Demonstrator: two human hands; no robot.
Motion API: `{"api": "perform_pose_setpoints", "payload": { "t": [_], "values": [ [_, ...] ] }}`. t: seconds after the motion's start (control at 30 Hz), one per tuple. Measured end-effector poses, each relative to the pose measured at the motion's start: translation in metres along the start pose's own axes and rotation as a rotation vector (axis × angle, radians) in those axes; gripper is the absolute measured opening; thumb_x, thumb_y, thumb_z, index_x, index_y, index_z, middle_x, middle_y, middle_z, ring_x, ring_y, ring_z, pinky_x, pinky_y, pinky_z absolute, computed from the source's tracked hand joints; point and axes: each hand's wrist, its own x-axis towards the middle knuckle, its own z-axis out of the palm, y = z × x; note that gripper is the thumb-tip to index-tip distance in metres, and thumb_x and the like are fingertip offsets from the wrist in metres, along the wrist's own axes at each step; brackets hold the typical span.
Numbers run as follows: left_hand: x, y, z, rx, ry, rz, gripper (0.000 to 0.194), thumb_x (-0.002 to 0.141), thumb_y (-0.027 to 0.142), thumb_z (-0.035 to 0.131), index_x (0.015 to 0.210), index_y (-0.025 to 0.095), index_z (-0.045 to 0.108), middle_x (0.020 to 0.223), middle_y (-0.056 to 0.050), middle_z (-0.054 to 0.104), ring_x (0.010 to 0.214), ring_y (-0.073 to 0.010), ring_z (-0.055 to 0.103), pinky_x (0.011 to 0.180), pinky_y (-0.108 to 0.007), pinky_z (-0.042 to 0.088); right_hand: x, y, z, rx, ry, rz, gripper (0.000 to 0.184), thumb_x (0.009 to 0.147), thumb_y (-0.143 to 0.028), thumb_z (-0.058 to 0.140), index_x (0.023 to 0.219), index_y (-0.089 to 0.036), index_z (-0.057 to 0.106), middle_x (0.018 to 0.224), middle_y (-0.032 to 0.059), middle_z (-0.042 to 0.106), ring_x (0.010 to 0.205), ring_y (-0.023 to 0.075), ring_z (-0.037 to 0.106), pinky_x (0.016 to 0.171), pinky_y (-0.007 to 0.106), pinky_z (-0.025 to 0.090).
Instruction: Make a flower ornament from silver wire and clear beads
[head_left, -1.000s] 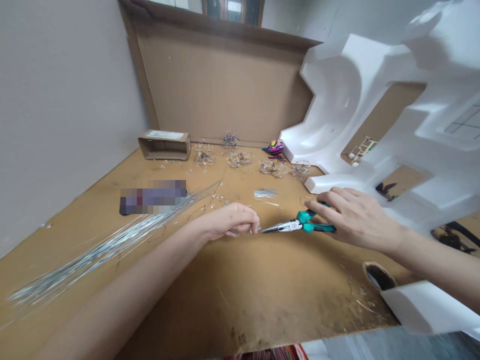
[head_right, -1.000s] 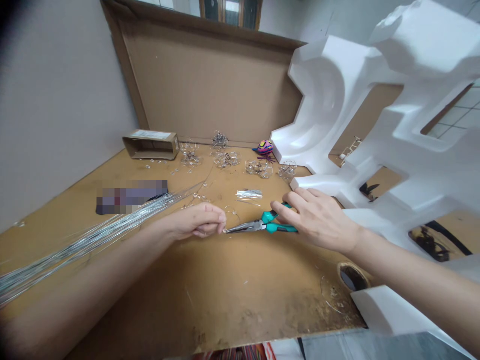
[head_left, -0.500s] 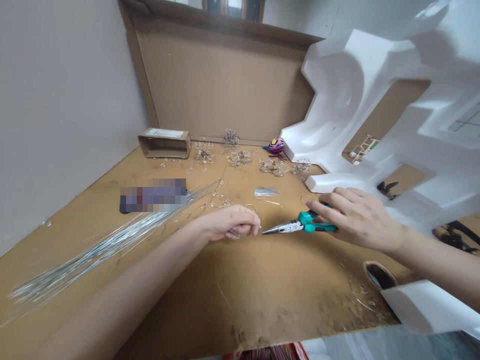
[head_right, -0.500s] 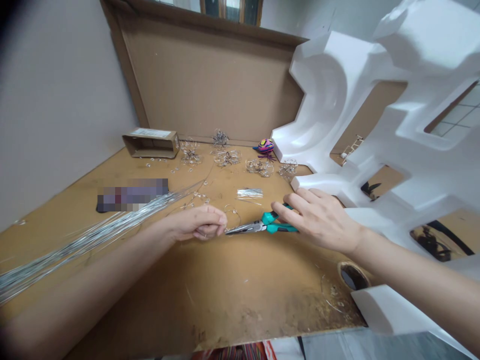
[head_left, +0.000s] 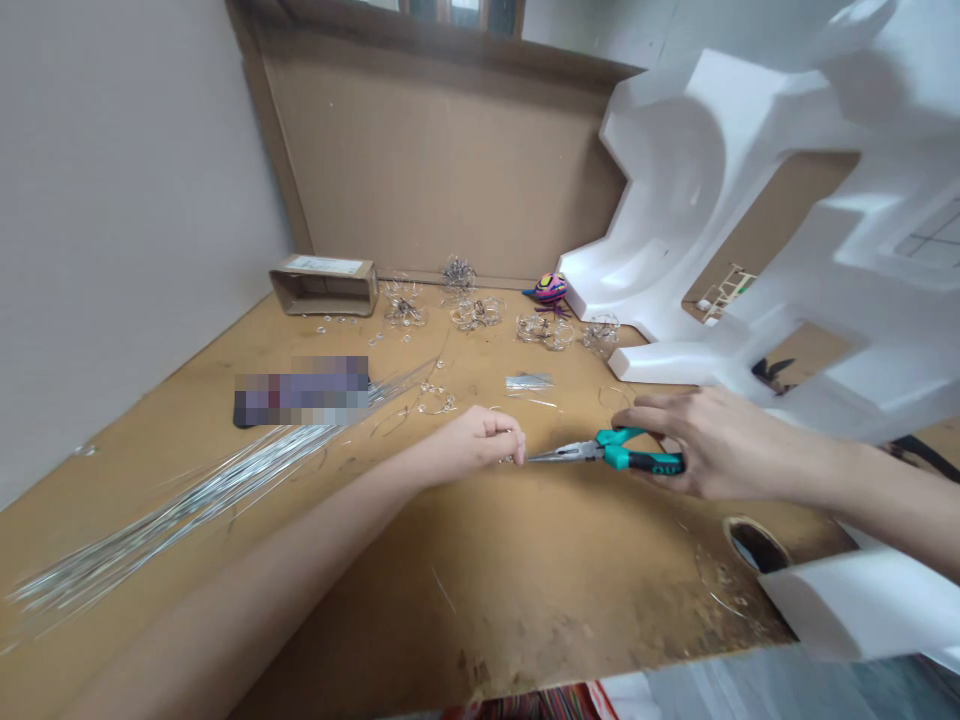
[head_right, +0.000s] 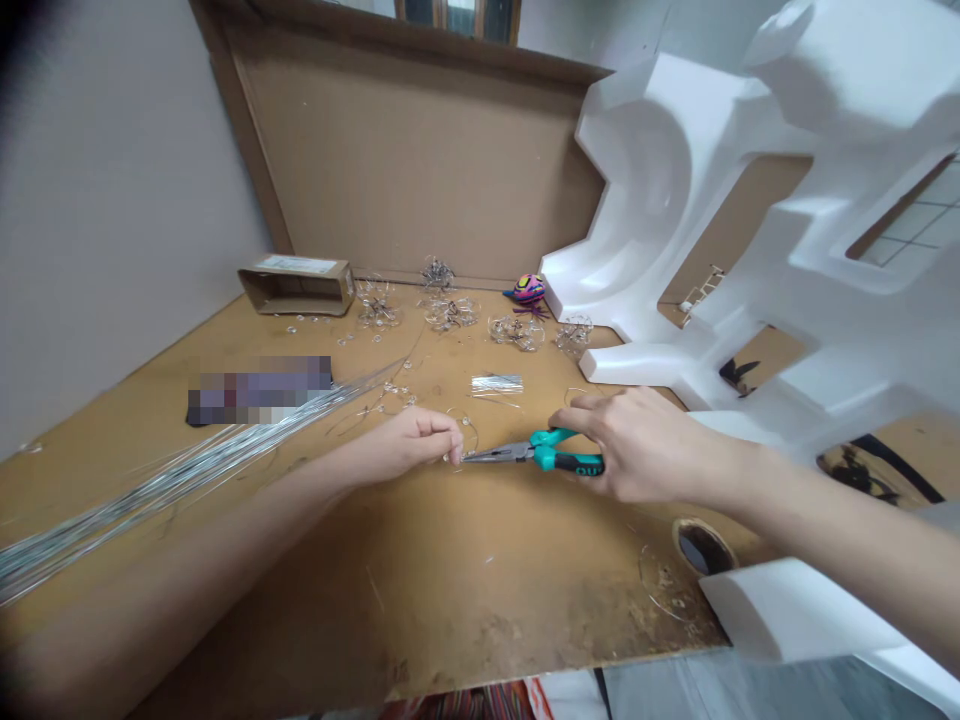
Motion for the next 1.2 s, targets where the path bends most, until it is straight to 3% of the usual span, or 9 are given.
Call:
{"api": "perform_pose_setpoints", "payload": {
  "t": [0.07,0.13,0.3,0.4,0.53,0.63,0.73,0.97,1.2],
  "values": [
    [-0.001,0.004,0.004,0.072,0.043,0.032,0.022,0.076,0.027,0.044,0.066,0.015,0.059,0.067,0.000,0.054,0.058,-0.0095,0.043,0.048,-0.018,0.028,0.001,0.000,-0.005,0.165,-0.196,0.050,0.012,0.070,-0.032,0.055,0.078,-0.023,0.057,0.061,-0.0029,0.055,0.049,0.0105,0.046,0.045,0.023,0.031],
    [-0.002,0.006,0.008,0.089,0.057,0.039,0.024,0.078,0.029,0.042,0.068,0.015,0.059,0.067,0.000,0.054,0.059,-0.0097,0.043,0.049,-0.019,0.029,0.001,0.002,-0.009,0.289,-0.296,0.097,0.009,0.069,-0.031,0.055,0.073,-0.022,0.056,0.055,-0.0038,0.053,0.046,0.0100,0.045,0.042,0.022,0.030],
    [-0.002,0.007,0.004,-0.091,0.013,0.000,0.026,0.081,0.037,0.043,0.076,0.016,0.058,0.055,0.005,0.045,0.046,-0.0065,0.038,0.046,-0.019,0.032,-0.002,0.011,-0.011,0.370,-0.307,0.141,0.014,0.069,-0.034,0.056,0.077,-0.022,0.058,0.056,-0.0036,0.054,0.047,0.0103,0.046,0.041,0.022,0.031],
    [-0.002,0.009,-0.006,-0.174,0.011,-0.018,0.021,0.078,0.037,0.050,0.080,0.016,0.055,0.055,0.005,0.050,0.046,-0.0073,0.046,0.051,-0.022,0.041,-0.004,0.016,-0.012,0.331,-0.302,0.179,0.018,0.069,-0.035,0.057,0.083,-0.023,0.058,0.060,-0.0034,0.056,0.048,0.0106,0.048,0.043,0.022,0.033],
    [-0.006,0.016,-0.017,-0.087,-0.008,-0.022,0.019,0.077,0.034,0.053,0.075,0.015,0.054,0.056,0.002,0.056,0.055,-0.0106,0.056,0.059,-0.024,0.043,-0.005,0.021,-0.013,0.333,-0.313,0.157,0.019,0.070,-0.034,0.055,0.086,-0.024,0.058,0.061,-0.0034,0.057,0.049,0.0106,0.049,0.045,0.023,0.037],
    [-0.008,0.019,-0.019,-0.025,-0.030,-0.030,0.022,0.078,0.036,0.052,0.071,0.016,0.052,0.057,0.003,0.055,0.050,-0.0081,0.051,0.053,-0.021,0.040,-0.005,0.022,-0.011,0.261,-0.251,0.120,0.025,0.071,-0.035,0.055,0.094,-0.025,0.058,0.067,-0.0020,0.059,0.051,0.0115,0.052,0.048,0.024,0.038],
    [-0.007,0.015,-0.017,-0.012,0.009,-0.018,0.025,0.079,0.038,0.050,0.069,0.016,0.052,0.053,0.006,0.048,0.042,-0.0048,0.040,0.044,-0.018,0.033,-0.005,0.019,-0.006,0.048,-0.076,0.085,0.037,0.072,-0.040,0.053,0.106,-0.025,0.054,0.080,0.0028,0.060,0.060,0.0150,0.055,0.052,0.027,0.038],
    [0.004,-0.005,-0.008,-0.516,0.084,-0.053,0.023,0.077,0.035,0.054,0.068,0.014,0.050,0.049,0.008,0.033,0.038,-0.0012,0.022,0.038,-0.015,0.014,-0.006,0.008,-0.009,-0.429,0.332,0.051,0.041,0.079,-0.046,0.046,0.109,-0.019,0.051,0.087,0.0106,0.059,0.071,0.0220,0.050,0.059,0.033,0.034],
    [0.003,-0.002,-0.002,-0.786,0.035,-0.121,0.018,0.078,0.025,0.055,0.065,0.013,0.049,0.045,0.010,0.024,0.036,-0.0011,0.016,0.035,-0.015,0.011,-0.004,-0.004,-0.010,-0.614,0.321,-0.172,0.029,0.084,-0.021,0.039,0.110,-0.022,0.050,0.081,0.0071,0.059,0.069,0.0196,0.047,0.062,0.032,0.030]
  ]
}}
